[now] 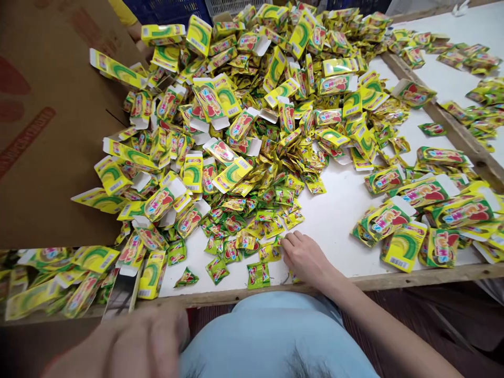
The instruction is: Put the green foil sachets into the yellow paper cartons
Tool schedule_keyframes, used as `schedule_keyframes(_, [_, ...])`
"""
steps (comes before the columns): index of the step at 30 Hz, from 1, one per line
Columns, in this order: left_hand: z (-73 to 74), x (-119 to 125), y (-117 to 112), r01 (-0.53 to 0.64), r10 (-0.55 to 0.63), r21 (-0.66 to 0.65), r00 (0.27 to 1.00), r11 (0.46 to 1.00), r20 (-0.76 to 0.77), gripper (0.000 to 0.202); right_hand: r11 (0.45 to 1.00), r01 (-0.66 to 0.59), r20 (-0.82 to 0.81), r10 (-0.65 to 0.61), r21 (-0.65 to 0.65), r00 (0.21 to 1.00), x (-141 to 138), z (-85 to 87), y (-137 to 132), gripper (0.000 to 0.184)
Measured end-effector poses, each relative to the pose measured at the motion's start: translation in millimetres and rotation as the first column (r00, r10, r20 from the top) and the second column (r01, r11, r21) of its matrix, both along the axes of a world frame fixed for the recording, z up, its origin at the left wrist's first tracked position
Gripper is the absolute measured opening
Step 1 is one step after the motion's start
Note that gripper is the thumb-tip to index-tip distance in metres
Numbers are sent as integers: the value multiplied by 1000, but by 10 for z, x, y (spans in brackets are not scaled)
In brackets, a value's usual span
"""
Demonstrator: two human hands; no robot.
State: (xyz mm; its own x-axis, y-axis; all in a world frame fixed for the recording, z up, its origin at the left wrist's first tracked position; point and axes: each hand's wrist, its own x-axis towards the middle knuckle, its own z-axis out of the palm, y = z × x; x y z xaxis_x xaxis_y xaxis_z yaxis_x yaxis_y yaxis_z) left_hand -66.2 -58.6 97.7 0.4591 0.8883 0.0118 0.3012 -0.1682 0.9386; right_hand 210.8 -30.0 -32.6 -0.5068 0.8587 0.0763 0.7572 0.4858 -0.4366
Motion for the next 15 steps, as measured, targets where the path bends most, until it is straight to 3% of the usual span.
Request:
schedule_keyframes(2, [-266, 261, 292, 65, -62, 113, 998, 991, -30, 34, 994, 71, -201, -86, -78, 976, 125, 22, 28, 16])
schedule_keyframes(4, [-581, 473, 555, 207, -165, 259, 971, 943, -175, 31, 963, 151, -355, -224, -223, 907, 234, 1, 41, 16])
schedule_keyframes(6, [-889, 596, 742, 376, -237, 330, 889, 866, -392, 32, 900, 181, -466, -368, -398, 805, 310, -50, 42, 18])
schedule_keyframes(9, [-1245, 645, 882, 501, -197, 354, 754, 790, -626, 38, 790, 144, -590, -552, -596, 589, 361, -115, 46, 28])
schedule_keyframes(12, [-1412, 655, 941, 458, -136, 392, 771, 798, -623, 34, 727, 81, -641, -648, -682, 411, 374, -92, 63, 35])
schedule_keyframes(15, [-1381, 698, 942, 198, -33, 381, 916, 903, -399, 28, 721, 50, -657, -656, -691, 371, 361, 15, 93, 34])
